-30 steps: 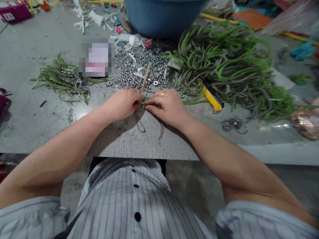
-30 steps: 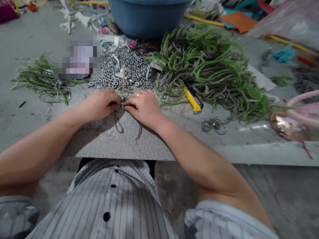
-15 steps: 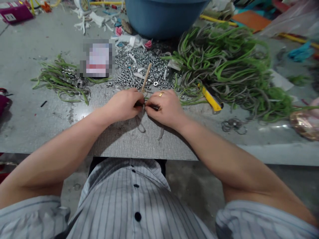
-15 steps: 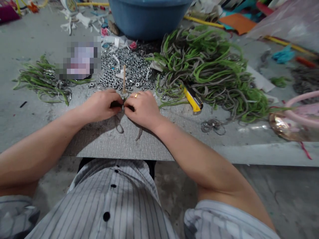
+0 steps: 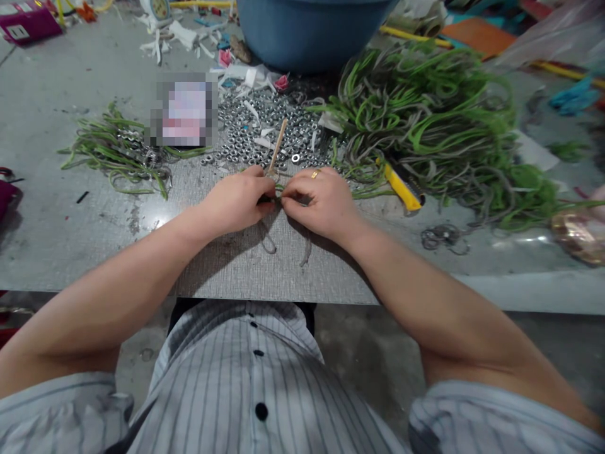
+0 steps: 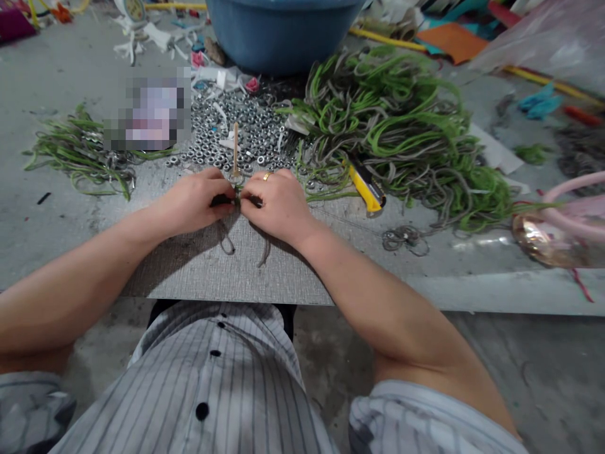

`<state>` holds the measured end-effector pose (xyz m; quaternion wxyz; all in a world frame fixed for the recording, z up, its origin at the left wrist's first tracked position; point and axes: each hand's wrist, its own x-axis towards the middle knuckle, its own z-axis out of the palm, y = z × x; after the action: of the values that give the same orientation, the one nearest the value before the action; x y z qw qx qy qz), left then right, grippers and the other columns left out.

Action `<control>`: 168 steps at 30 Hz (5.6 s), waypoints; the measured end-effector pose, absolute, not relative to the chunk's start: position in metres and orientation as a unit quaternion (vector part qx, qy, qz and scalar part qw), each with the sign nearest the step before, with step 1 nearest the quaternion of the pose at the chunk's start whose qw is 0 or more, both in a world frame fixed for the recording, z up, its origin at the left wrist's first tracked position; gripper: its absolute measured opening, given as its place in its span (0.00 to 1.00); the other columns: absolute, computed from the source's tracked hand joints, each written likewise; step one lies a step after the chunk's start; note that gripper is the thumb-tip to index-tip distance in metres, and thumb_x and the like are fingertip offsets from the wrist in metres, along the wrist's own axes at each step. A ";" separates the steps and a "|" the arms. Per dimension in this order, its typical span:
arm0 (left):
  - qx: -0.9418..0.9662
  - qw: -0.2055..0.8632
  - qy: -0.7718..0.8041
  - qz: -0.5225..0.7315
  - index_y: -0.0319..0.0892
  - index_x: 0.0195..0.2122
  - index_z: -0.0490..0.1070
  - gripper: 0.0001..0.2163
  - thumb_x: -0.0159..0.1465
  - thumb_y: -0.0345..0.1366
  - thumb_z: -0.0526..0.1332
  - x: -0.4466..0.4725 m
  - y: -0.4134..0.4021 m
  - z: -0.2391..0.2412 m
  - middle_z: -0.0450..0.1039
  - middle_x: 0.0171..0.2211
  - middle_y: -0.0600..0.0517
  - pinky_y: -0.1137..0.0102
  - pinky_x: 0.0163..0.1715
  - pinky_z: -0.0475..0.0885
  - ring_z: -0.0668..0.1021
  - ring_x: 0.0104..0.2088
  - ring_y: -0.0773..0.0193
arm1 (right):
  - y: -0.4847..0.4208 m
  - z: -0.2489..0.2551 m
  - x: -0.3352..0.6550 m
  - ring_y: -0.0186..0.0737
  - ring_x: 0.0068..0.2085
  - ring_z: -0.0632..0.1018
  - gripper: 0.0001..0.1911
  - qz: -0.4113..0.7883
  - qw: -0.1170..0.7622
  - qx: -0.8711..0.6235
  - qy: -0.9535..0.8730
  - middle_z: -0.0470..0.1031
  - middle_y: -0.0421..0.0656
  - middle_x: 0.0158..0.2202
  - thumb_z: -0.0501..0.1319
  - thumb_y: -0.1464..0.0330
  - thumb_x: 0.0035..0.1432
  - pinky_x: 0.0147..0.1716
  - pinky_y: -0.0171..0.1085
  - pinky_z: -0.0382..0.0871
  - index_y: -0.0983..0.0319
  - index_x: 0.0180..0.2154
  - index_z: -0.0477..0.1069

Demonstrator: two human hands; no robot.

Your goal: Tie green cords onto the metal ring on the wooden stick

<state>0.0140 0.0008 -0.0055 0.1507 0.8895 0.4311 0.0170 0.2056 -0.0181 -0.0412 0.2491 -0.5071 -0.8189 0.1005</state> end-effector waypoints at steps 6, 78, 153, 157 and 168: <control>0.892 0.143 0.427 0.032 0.38 0.49 0.78 0.11 0.68 0.34 0.60 0.012 0.004 -0.010 0.75 0.48 0.42 0.62 0.43 0.74 0.81 0.43 0.53 | -0.015 -0.040 0.213 0.45 0.37 0.79 0.08 0.154 0.295 -0.518 -0.788 0.80 0.44 0.34 0.59 0.71 0.54 0.42 0.45 0.71 0.58 0.27 0.77; 0.867 0.057 0.448 -0.211 0.33 0.39 0.76 0.13 0.66 0.27 0.51 -0.024 0.014 0.032 0.74 0.34 0.48 0.75 0.38 0.65 0.70 0.32 0.68 | -0.007 -0.026 0.258 0.46 0.32 0.75 0.16 -0.072 -0.018 -0.559 -0.826 0.79 0.50 0.31 0.51 0.67 0.70 0.37 0.46 0.64 0.59 0.34 0.75; 0.892 0.165 0.418 0.033 0.37 0.48 0.80 0.11 0.67 0.30 0.61 0.008 0.007 -0.004 0.75 0.44 0.41 0.63 0.47 0.73 0.79 0.44 0.54 | -0.027 -0.016 0.221 0.43 0.40 0.74 0.07 0.213 0.213 -0.388 -0.871 0.75 0.45 0.40 0.59 0.68 0.65 0.42 0.41 0.66 0.58 0.33 0.71; 0.896 0.160 0.412 0.047 0.40 0.45 0.81 0.10 0.66 0.33 0.62 0.006 0.012 -0.009 0.76 0.41 0.44 0.65 0.42 0.72 0.80 0.42 0.54 | -0.016 -0.035 0.216 0.43 0.39 0.74 0.07 0.203 0.343 -0.467 -0.789 0.76 0.43 0.36 0.58 0.63 0.67 0.42 0.42 0.67 0.57 0.35 0.70; 0.897 0.161 0.411 0.040 0.42 0.42 0.82 0.10 0.63 0.31 0.62 0.006 0.015 -0.009 0.78 0.39 0.47 0.66 0.42 0.72 0.80 0.40 0.56 | -0.012 -0.047 0.199 0.44 0.40 0.80 0.09 0.197 0.267 -0.497 -0.801 0.83 0.45 0.39 0.60 0.67 0.65 0.41 0.41 0.69 0.59 0.37 0.79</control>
<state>0.0064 0.0146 -0.0091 0.1610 0.8966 0.4106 0.0396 0.1989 -0.0124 -0.0469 0.2672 -0.4974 -0.8015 0.1973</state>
